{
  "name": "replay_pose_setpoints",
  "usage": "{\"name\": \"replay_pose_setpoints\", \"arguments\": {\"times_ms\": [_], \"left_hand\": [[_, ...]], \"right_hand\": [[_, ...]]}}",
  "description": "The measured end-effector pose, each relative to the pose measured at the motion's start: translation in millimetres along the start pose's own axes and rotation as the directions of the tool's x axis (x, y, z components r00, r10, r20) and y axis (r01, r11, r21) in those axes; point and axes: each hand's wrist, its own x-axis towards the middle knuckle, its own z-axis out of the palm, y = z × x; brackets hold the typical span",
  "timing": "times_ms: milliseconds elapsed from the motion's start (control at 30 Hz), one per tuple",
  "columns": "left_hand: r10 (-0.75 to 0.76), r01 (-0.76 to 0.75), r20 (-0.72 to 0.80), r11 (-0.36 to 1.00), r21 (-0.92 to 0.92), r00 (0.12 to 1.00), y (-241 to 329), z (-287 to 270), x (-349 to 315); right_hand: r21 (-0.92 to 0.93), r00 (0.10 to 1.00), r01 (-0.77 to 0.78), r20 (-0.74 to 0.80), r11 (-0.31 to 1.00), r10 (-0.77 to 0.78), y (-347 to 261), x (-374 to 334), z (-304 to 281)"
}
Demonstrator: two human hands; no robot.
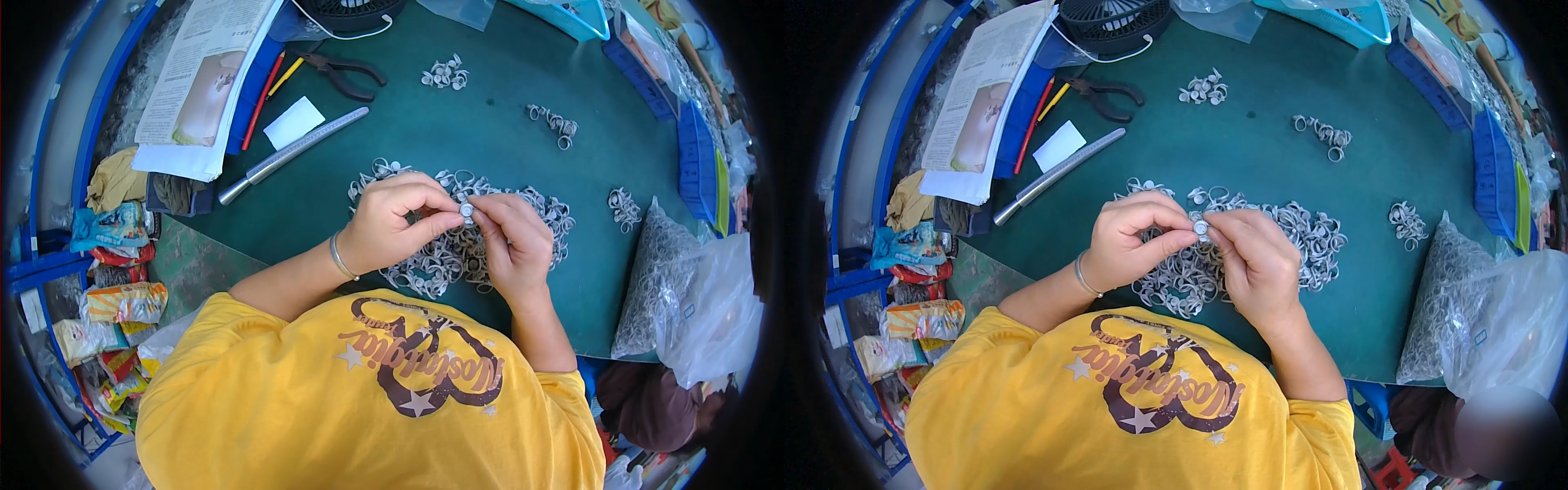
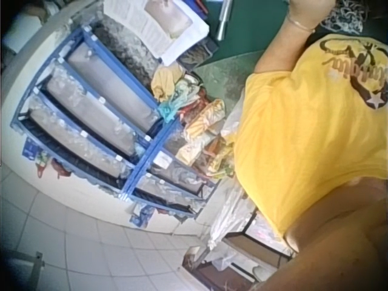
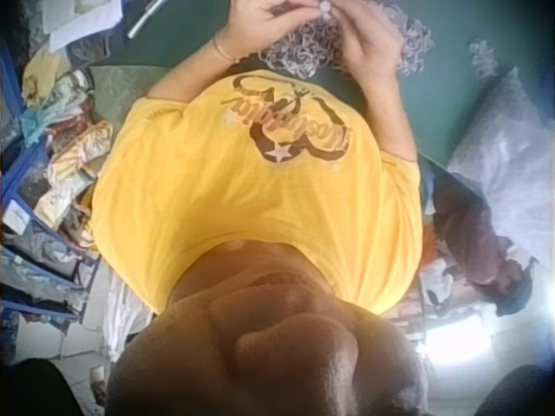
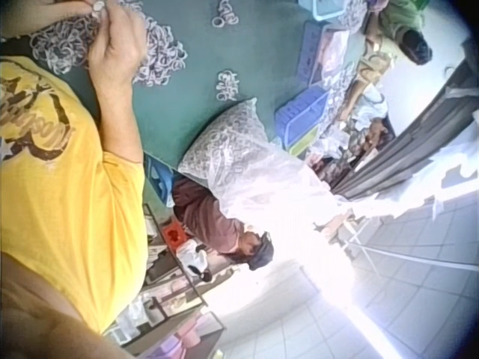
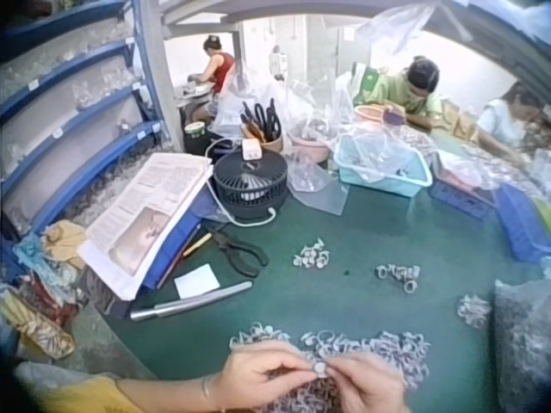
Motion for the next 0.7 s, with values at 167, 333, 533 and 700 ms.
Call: {"name": "replay_pose_setpoints", "arguments": {"times_ms": [167, 333, 533, 700], "left_hand": [[-0.027, 0.027, 0.006, 1.000, 0.000, 1.000, 0.0, 0.1, -1.6], [-0.023, 0.023, 0.005, 0.999, 0.025, 1.000, 1.6, 0.4, -1.2], [-0.023, 0.023, 0.027, 1.000, 0.018, 0.999, 1.4, -0.6, -0.5], [-0.284, 0.292, 0.073, 0.907, -0.303, 0.956, 0.5, -0.9, -4.5]], "right_hand": [[0.035, 0.998, -0.022, 0.054, 0.999, 0.020, 0.9, 2.9, -0.4], [0.062, 0.997, -0.029, 0.080, 0.998, 0.024, 1.1, 5.8, -2.2], [0.060, 0.994, -0.034, 0.103, 0.998, 0.027, -0.2, 7.7, -4.3], [0.035, 0.992, 0.023, 0.120, 0.999, -0.027, -3.0, 10.0, -5.2]]}}
